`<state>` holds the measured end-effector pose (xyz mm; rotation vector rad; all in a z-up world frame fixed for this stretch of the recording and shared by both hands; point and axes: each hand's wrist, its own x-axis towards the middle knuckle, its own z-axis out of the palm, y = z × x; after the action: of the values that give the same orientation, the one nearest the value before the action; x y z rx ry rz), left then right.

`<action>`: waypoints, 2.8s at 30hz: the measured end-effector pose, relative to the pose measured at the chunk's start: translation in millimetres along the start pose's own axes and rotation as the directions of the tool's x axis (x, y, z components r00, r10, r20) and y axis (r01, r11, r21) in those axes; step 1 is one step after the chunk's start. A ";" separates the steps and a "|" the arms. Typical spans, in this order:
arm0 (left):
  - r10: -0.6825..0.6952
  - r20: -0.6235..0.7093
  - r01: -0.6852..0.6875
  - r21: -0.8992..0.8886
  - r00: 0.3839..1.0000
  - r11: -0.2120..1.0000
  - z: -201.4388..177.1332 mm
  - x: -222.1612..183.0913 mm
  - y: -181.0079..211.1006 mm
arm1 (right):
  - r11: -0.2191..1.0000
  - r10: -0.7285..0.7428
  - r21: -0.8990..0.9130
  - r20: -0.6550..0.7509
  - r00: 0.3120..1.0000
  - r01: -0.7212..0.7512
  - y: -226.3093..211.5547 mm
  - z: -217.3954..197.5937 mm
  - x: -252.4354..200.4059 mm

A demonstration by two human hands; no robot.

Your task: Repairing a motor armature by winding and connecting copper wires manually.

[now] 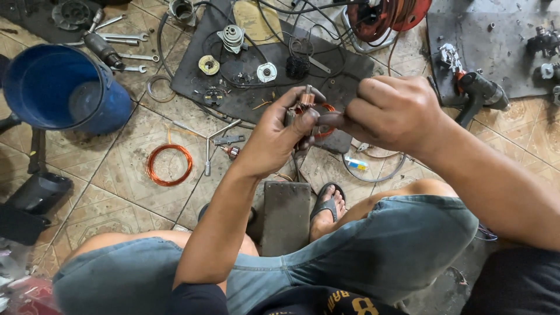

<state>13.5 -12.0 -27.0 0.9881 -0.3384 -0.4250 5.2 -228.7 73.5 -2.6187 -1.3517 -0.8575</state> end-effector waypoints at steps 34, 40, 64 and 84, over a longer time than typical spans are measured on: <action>0.305 -0.095 -0.260 0.324 0.948 0.910 49.4 -18.2 27.5 | 0.964 0.090 0.255 -0.058 0.994 -0.072 -21.1 5.3 -6.9; 0.354 -0.090 -0.327 0.229 0.931 0.917 49.3 -19.4 27.4 | 0.906 0.141 0.414 -0.102 0.985 -0.087 -22.1 2.6 -5.1; 0.526 -0.005 -0.517 0.182 0.850 0.837 37.1 -10.8 17.5 | 0.732 0.387 0.633 -0.083 0.918 -0.252 -39.8 0.6 11.0; 0.645 -0.130 -0.616 0.204 0.753 0.761 27.2 -7.6 19.1 | 0.607 0.393 0.765 -0.052 0.918 -0.217 -51.6 12.8 9.0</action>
<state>-2.0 -18.8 2.6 0.9844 -0.5102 0.3270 -24.7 -186.7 57.8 -1.9290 -0.8694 -0.3768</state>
